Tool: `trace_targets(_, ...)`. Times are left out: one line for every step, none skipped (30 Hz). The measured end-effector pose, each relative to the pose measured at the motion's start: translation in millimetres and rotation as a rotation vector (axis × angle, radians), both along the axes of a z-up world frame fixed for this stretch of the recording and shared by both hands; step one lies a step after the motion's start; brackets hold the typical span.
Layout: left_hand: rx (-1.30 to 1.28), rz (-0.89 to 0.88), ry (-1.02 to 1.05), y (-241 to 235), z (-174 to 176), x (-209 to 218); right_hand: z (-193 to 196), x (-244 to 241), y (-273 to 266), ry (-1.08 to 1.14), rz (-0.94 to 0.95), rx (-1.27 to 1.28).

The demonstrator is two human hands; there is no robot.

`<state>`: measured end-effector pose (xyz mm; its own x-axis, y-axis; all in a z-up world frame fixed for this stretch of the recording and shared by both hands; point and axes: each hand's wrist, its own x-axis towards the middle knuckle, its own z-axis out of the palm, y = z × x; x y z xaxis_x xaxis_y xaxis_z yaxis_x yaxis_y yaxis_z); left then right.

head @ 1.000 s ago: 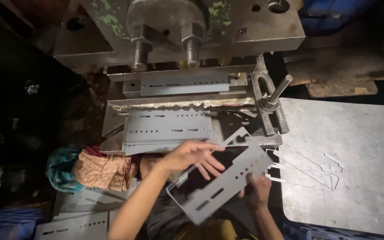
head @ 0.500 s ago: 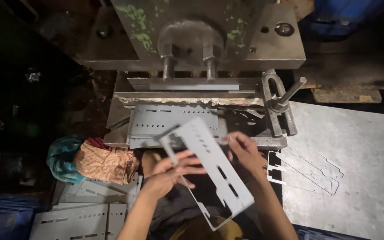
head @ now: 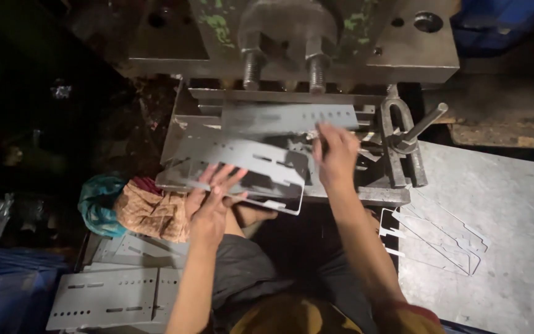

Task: Operating a manual punch press to create holes and cutouts in sheet metal parts.

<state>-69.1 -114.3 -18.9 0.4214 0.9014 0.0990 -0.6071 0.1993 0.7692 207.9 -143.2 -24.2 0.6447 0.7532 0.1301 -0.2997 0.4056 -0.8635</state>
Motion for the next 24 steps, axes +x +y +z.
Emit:
trace_targets(0.004,-0.008,-0.002,8.0,4.1,14.8,9.3,-6.9,-24.2,-0.002,-0.008,0.004)
trace_targets(0.038,0.012,-0.008,14.6,7.8,29.3,18.0,-14.6,-49.4,-0.006,-0.024,-0.004)
trace_targets(0.072,0.032,-0.014,21.1,11.0,44.0,26.1,-22.7,-74.2,-0.01,-0.041,-0.013)
trace_targets(0.066,0.025,-0.013,37.3,6.1,67.8,19.7,-26.2,-93.0,-0.008,-0.048,-0.019)
trace_targets(0.162,0.045,0.065,53.0,0.4,92.2,12.8,-29.8,-111.8,-0.004,-0.042,-0.031)
trace_targets(0.255,0.061,0.143,66.1,-7.0,116.8,5.4,-34.1,-133.2,0.002,-0.038,-0.046)
trace_targets(0.246,0.051,0.145,70.2,-0.1,127.6,-14.4,-34.5,-153.7,0.005,-0.047,-0.056)
trace_targets(0.213,0.039,0.258,76.4,8.1,139.3,-33.1,-33.2,-171.8,0.023,-0.062,-0.102)
trace_targets(0.181,0.025,0.372,82.2,17.2,150.8,-50.6,-32.2,-190.4,0.041,-0.076,-0.147)
trace_targets(0.186,0.021,0.366,83.0,19.8,150.6,-57.4,-29.5,-198.0,0.036,-0.082,-0.142)
trace_targets(0.168,0.004,0.387,83.5,22.6,150.3,-64.0,-27.1,-205.9,0.048,-0.098,-0.168)
trace_targets(0.148,-0.009,0.413,83.3,24.2,146.6,-71.7,-27.1,-214.1,0.065,-0.109,-0.196)
trace_targets(0.15,-0.01,0.413,83.2,23.8,146.5,-87.8,-22.7,-218.2,0.065,-0.11,-0.193)
trace_targets(0.107,-0.031,0.38,78.0,20.1,140.8,-104.1,-22.4,-228.1,0.118,-0.093,-0.163)
trace_targets(0.064,-0.052,0.347,72.5,16.5,134.9,-120.3,-22.5,-238.5,0.172,-0.077,-0.132)
trace_targets(0.065,-0.047,0.346,62.2,2.0,126.1,-123.9,-24.8,-240.7,0.171,-0.073,-0.13)
trace_targets(0.11,0.022,0.295,51.9,-11.5,117.7,-126.6,-26.8,-242.9,0.165,-0.051,-0.068)
trace_targets(0.163,0.086,0.237,45.5,-23.3,113.6,-128.7,-25.8,-241.3,0.153,-0.035,0.002)
trace_targets(0.171,0.086,0.231,36.8,-20.0,106.3,-121.0,-24.5,-238.4,0.147,-0.036,0.01)
trace_targets(0.162,0.085,0.195,26.9,-17.8,97.9,-113.9,-25.8,-237.7,0.112,-0.044,0.003)
trace_targets(0.152,0.085,0.159,17.3,-16.6,89.3,-107.6,-27.3,-236.9,0.078,-0.052,-0.005)
trace_targets(0.151,0.084,0.163,12.2,-15.9,83.0,-111.7,-26.8,-237.7,0.082,-0.052,-0.007)
trace_targets(0.019,0.07,0.15,7.4,-15.7,76.1,-116.3,-26.7,-238.3,0.084,-0.052,-0.017)
trace_targets(-0.115,0.061,0.135,1.7,-15.8,68.6,-120.5,-26.0,-239.2,0.085,-0.047,-0.029)
